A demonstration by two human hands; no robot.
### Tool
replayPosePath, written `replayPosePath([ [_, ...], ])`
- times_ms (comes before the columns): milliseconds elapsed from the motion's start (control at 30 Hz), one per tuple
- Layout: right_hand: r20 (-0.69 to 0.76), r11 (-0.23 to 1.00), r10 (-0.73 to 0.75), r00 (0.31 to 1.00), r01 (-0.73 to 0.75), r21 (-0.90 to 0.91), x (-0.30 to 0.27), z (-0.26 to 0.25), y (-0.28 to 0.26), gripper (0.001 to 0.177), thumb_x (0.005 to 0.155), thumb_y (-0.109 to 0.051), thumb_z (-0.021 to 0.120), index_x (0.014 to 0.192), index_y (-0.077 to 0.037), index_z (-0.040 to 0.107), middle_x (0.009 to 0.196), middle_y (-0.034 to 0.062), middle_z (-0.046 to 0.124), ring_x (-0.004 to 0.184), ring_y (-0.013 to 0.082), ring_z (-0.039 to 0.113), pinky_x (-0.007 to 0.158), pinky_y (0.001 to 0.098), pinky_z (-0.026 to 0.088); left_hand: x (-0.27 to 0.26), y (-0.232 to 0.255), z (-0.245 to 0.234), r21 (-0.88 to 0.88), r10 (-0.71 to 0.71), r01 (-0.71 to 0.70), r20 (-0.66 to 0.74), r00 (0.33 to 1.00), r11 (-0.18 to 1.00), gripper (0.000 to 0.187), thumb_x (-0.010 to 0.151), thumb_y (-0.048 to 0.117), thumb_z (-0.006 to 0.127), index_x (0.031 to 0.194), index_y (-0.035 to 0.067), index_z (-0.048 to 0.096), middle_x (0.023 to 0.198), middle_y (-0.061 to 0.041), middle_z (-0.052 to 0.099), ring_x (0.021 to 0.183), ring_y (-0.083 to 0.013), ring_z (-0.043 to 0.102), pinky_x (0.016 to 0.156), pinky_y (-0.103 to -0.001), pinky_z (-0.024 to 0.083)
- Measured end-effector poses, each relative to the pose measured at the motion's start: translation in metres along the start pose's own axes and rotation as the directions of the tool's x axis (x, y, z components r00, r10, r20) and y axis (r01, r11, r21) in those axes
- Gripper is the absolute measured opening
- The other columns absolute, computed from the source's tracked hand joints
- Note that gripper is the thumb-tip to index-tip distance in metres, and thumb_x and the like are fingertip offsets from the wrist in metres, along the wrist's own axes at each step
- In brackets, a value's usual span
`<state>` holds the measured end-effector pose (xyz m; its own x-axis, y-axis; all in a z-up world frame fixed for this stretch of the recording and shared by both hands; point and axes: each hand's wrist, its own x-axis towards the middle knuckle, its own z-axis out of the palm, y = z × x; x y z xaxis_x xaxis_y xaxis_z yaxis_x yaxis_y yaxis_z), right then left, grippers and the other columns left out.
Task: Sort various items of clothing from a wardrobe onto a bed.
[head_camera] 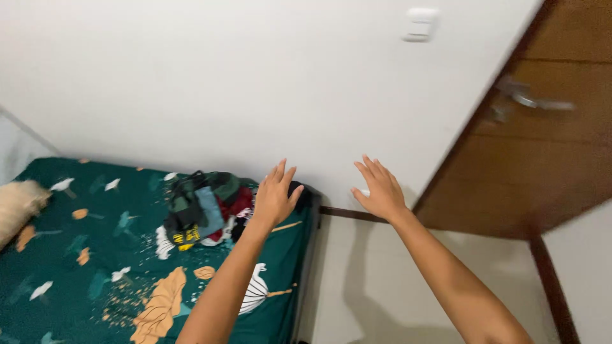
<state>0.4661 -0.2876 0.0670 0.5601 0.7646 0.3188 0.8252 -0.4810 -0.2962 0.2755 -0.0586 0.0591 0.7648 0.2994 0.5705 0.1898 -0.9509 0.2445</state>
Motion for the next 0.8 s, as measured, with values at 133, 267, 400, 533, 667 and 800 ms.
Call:
replayPosePath([
  [133,-0.036,0.999,0.040,0.999,-0.040,-0.001,-0.044,-0.028,0.029,0.069,0.091,-0.040,0.066,0.153,-0.019,0.044,0.167,0.0075,0.029,0.153,0.0318,0.026,0.121,0.0497,0.027,0.008,0.049,0.012,-0.046,0.045,-0.043,0.045,0.998,0.998,0.055,0.093,0.033,0.069,0.139,0.006,0.058,0.157,-0.023,0.044,0.136,-0.0453,0.049,0.104,-0.054,0.044],
  [267,-0.061,0.993,0.110,0.992,-0.112,-0.030,-0.087,-0.057,0.058,0.068,0.092,-0.039,0.066,0.152,-0.019,0.044,0.166,0.0081,0.031,0.152,0.0328,0.026,0.121,0.0497,0.025,0.014,0.102,0.025,-0.092,0.090,-0.080,0.108,0.990,0.993,0.056,0.093,0.034,0.068,0.141,0.007,0.056,0.157,-0.024,0.041,0.138,-0.0455,0.046,0.108,-0.054,0.042],
  [400,-0.114,0.981,0.177,0.978,-0.184,-0.055,-0.129,-0.083,0.074,0.067,0.093,-0.040,0.064,0.153,-0.020,0.043,0.165,0.0053,0.034,0.153,0.0320,0.028,0.123,0.0486,0.025,0.013,0.148,0.034,-0.145,0.148,-0.124,0.163,0.976,0.982,0.056,0.096,0.035,0.066,0.143,0.007,0.055,0.159,-0.023,0.039,0.140,-0.0452,0.043,0.110,-0.054,0.040],
  [533,-0.127,0.961,0.247,0.960,-0.260,-0.096,-0.160,-0.104,0.089,0.068,0.093,-0.041,0.064,0.153,-0.020,0.042,0.164,0.0056,0.033,0.153,0.0318,0.026,0.123,0.0492,0.023,0.017,0.184,0.047,-0.174,0.210,-0.179,0.179,0.961,0.968,0.055,0.096,0.036,0.065,0.143,0.008,0.055,0.160,-0.022,0.038,0.141,-0.0446,0.042,0.109,-0.054,0.040],
  [667,-0.138,0.934,0.308,0.941,-0.327,-0.145,-0.189,-0.117,0.102,0.070,0.094,-0.043,0.063,0.155,-0.019,0.039,0.164,0.0054,0.032,0.153,0.0301,0.024,0.124,0.0497,0.021,0.021,0.215,0.056,-0.224,0.277,-0.234,0.187,0.942,0.946,0.056,0.097,0.037,0.064,0.144,0.009,0.054,0.160,-0.021,0.038,0.144,-0.0429,0.041,0.112,-0.053,0.039],
  [800,-0.167,0.908,0.361,0.917,-0.386,-0.160,-0.220,-0.127,0.108,0.069,0.095,-0.045,0.062,0.155,-0.021,0.038,0.165,0.0039,0.032,0.154,0.0284,0.023,0.124,0.0491,0.021,0.019,0.244,0.059,-0.266,0.339,-0.282,0.203,0.918,0.922,0.055,0.098,0.037,0.062,0.145,0.010,0.053,0.161,-0.019,0.037,0.144,-0.0420,0.040,0.112,-0.052,0.038],
])
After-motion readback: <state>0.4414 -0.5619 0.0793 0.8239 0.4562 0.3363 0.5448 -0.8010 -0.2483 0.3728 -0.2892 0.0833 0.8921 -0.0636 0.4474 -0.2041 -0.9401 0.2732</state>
